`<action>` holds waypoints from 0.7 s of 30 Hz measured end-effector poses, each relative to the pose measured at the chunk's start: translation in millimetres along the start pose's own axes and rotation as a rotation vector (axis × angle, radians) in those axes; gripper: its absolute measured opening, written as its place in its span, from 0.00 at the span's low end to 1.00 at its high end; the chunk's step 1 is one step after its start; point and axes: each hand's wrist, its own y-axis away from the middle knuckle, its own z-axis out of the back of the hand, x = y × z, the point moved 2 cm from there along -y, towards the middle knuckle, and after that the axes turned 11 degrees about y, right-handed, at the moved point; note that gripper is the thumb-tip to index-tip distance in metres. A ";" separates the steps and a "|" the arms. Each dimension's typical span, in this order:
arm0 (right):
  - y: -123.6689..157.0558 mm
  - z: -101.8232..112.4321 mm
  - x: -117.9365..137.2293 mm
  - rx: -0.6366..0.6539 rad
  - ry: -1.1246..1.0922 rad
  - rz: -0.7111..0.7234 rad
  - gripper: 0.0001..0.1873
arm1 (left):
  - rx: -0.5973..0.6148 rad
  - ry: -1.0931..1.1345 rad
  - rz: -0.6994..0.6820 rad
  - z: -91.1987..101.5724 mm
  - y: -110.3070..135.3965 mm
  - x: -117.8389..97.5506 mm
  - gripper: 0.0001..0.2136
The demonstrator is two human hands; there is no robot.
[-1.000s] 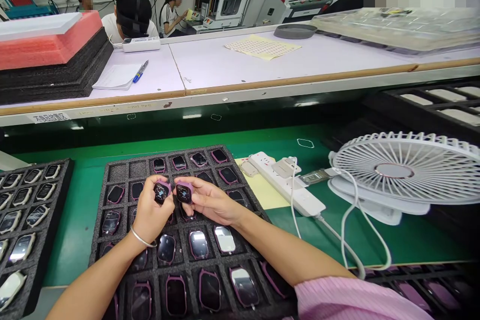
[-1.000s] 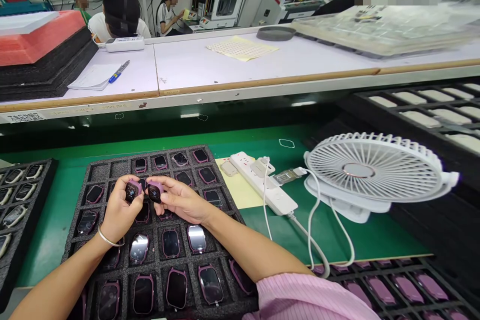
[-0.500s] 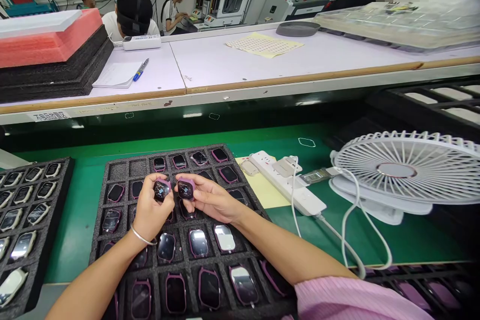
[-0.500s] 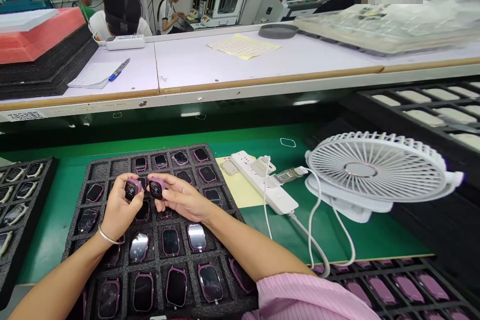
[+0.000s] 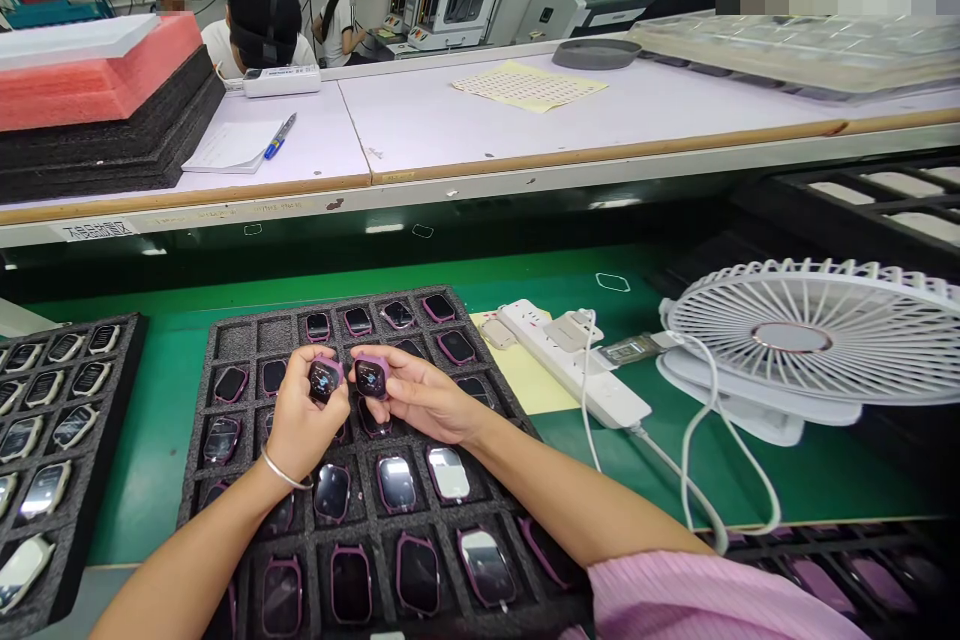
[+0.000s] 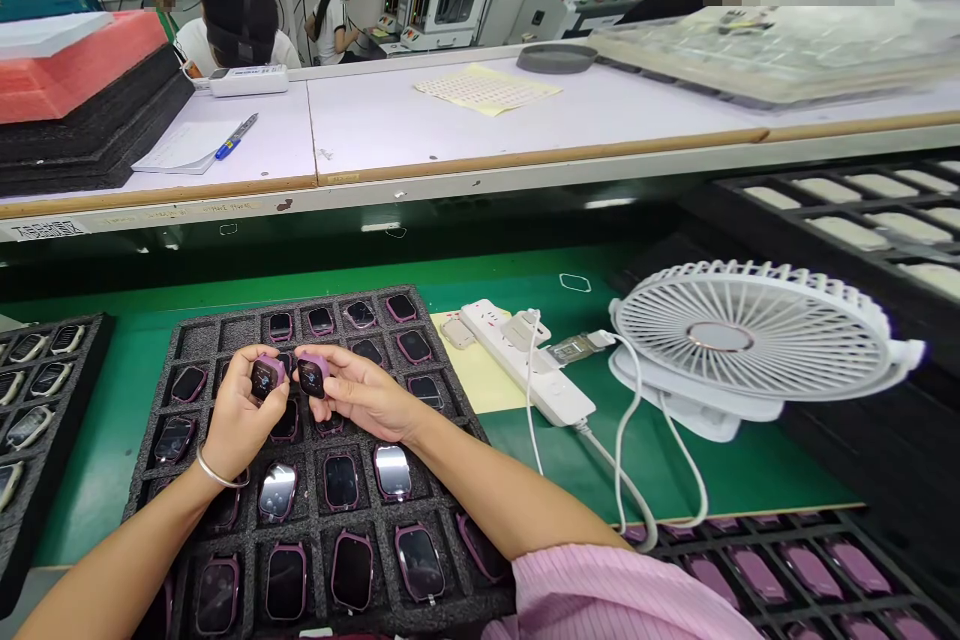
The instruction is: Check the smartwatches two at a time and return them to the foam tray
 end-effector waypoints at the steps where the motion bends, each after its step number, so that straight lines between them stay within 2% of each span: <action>1: 0.2 0.3 -0.3 0.001 0.007 -0.004 0.27 | 0.007 -0.011 0.002 0.1 0.0 0.1 0.13; 16: -1.8 -0.2 -1.8 -0.012 0.024 -0.019 0.27 | 0.013 -0.026 0.007 2.7 -4.9 3.3 0.12; 18: -4.0 0.7 -1.9 -0.060 0.024 -0.026 0.27 | 0.006 0.085 0.080 3.1 -7.4 6.4 0.14; 21: -7.4 4.7 -1.4 -0.179 0.042 -0.027 0.26 | 0.038 0.315 0.290 2.0 -9.5 10.3 0.24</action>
